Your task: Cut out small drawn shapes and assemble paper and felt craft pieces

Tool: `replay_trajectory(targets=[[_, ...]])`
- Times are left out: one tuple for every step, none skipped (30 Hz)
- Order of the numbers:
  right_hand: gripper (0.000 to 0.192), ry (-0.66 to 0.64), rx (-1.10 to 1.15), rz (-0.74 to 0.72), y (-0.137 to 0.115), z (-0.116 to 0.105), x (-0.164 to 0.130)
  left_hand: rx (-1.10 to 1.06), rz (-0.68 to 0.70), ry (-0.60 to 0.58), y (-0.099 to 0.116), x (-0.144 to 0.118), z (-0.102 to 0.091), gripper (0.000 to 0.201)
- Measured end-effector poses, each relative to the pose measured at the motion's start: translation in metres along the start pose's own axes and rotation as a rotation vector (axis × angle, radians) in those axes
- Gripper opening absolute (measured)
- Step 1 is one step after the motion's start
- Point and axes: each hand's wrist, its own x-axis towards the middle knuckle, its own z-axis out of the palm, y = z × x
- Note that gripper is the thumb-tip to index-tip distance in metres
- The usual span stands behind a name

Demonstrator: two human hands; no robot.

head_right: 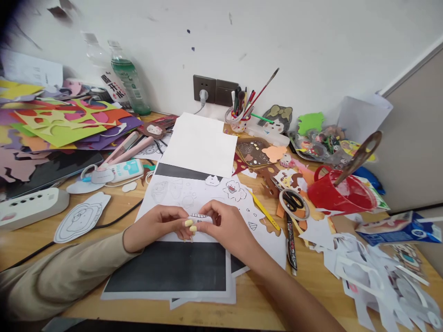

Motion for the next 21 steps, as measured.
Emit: replay_trajectory(targets=[[0.017, 0.066, -0.019, -0.053, 0.000, 0.001, -0.002, -0.036, -0.007, 0.006, 0.000, 0.000, 0.000, 0.023], [0.018, 0.151, -0.060, -0.123, 0.000, 0.002, -0.003, -0.073, -0.014, 0.019, 0.000, 0.000, 0.000, 0.023], [0.018, 0.241, -0.125, -0.203, 0.000, 0.003, -0.004, -0.105, -0.022, 0.033, 0.000, 0.000, -0.001, 0.023], [0.017, 0.325, -0.206, -0.287, 0.000, 0.003, -0.005, -0.127, -0.028, 0.044, 0.000, 0.001, -0.001, 0.023], [0.016, 0.386, -0.290, -0.365, 0.001, 0.004, -0.006, -0.138, -0.030, 0.049, 0.000, 0.001, -0.001, 0.023], [0.014, 0.419, -0.360, -0.430, 0.001, 0.006, -0.007, -0.143, -0.029, 0.050, 0.000, 0.001, -0.001, 0.023], [0.014, 0.427, -0.410, -0.479, 0.002, 0.007, -0.008, -0.146, -0.022, 0.050, 0.000, 0.001, -0.001, 0.022], [0.014, 0.417, -0.437, -0.507, 0.002, 0.008, -0.009, -0.146, -0.011, 0.046, 0.000, 0.001, 0.000, 0.022], [0.016, 0.402, -0.444, -0.522, 0.002, 0.010, -0.009, -0.147, 0.004, 0.043, 0.001, 0.001, 0.000, 0.021], [0.016, 0.385, -0.434, -0.527, 0.002, 0.011, -0.009, -0.147, 0.020, 0.042, 0.001, 0.000, 0.000, 0.020], [0.016, 0.370, -0.412, -0.525, 0.002, 0.012, -0.009, -0.145, 0.035, 0.041, 0.001, 0.000, 0.001, 0.020], [0.015, 0.360, -0.383, -0.518, 0.002, 0.012, -0.008, -0.144, 0.049, 0.042, 0.001, 0.000, 0.001, 0.020], [0.014, 0.355, -0.350, -0.510, 0.001, 0.012, -0.008, -0.147, 0.061, 0.044, 0.001, -0.001, 0.001, 0.019], [0.014, 0.354, -0.314, -0.504, 0.000, 0.012, -0.008, -0.152, 0.073, 0.042, 0.000, -0.001, 0.001, 0.018], [0.013, 0.354, -0.277, -0.501, -0.001, 0.012, -0.007, -0.161, 0.083, 0.038, 0.000, -0.002, 0.001, 0.018], [0.013, 0.354, -0.243, -0.497, -0.002, 0.012, -0.007, -0.169, 0.094, 0.035, -0.001, -0.002, 0.001, 0.017], [0.013, 0.355, -0.215, -0.492, -0.003, 0.011, -0.007, -0.175, 0.104, 0.033, -0.001, -0.002, 0.001, 0.016], [0.014, 0.357, -0.196, -0.482, -0.004, 0.010, -0.007, -0.177, 0.118, 0.033, -0.001, -0.003, 0.000, 0.014], [0.015, 0.363, -0.188, -0.469, -0.004, 0.010, -0.007, -0.172, 0.138, 0.036, -0.001, -0.003, 0.000, 0.013], [0.018, 0.371, -0.191, -0.455, -0.005, 0.009, -0.008, -0.159, 0.166, 0.043, -0.001, -0.003, 0.000, 0.012], [0.021, 0.383, -0.201, -0.444, -0.005, 0.008, -0.008, -0.144, 0.196, 0.054, 0.000, -0.003, 0.000, 0.011]])
